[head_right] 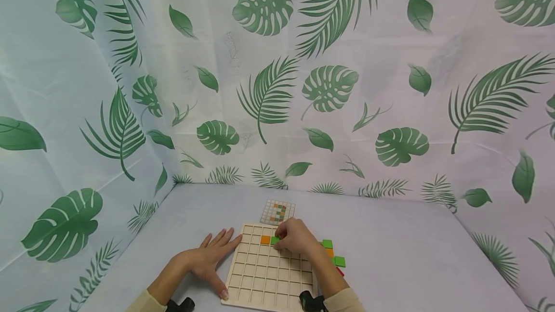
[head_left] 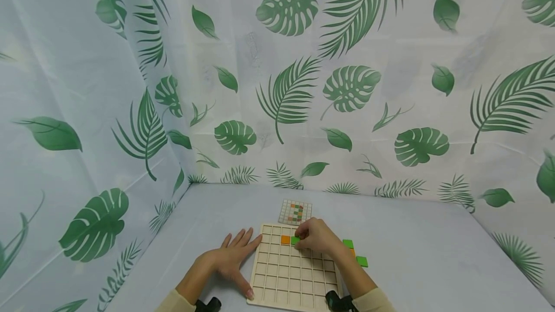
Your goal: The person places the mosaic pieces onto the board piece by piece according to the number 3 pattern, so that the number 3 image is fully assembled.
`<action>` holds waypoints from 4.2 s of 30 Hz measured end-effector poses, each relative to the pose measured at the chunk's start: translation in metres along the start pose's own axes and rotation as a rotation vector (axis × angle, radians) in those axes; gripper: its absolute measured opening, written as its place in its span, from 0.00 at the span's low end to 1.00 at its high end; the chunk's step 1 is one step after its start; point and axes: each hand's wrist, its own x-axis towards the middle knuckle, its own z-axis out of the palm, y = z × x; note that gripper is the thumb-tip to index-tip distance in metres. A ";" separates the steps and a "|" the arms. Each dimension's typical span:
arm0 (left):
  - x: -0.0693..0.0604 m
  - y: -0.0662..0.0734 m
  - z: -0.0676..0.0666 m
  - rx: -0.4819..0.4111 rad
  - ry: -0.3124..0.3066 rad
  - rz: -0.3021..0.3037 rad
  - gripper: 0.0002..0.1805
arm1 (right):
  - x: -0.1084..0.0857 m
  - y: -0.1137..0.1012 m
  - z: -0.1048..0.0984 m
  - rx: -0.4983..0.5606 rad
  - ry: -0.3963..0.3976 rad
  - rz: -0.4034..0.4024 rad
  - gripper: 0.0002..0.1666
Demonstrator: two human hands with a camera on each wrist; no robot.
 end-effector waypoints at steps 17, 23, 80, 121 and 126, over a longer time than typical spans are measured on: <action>0.000 -0.001 0.001 0.000 0.002 -0.004 0.77 | -0.015 0.008 -0.046 0.022 0.227 0.088 0.16; 0.000 -0.001 0.001 -0.007 0.000 0.000 0.77 | -0.024 0.015 -0.058 0.008 0.230 0.126 0.16; 0.002 -0.002 0.001 -0.014 0.002 0.002 0.77 | -0.059 0.056 -0.081 -0.004 -0.086 0.153 0.11; 0.001 -0.004 0.000 -0.002 0.004 0.004 0.78 | -0.039 0.042 -0.078 0.178 0.053 0.073 0.15; 0.003 -0.008 0.002 -0.004 -0.001 0.003 0.78 | -0.030 0.029 -0.069 0.237 0.070 0.058 0.17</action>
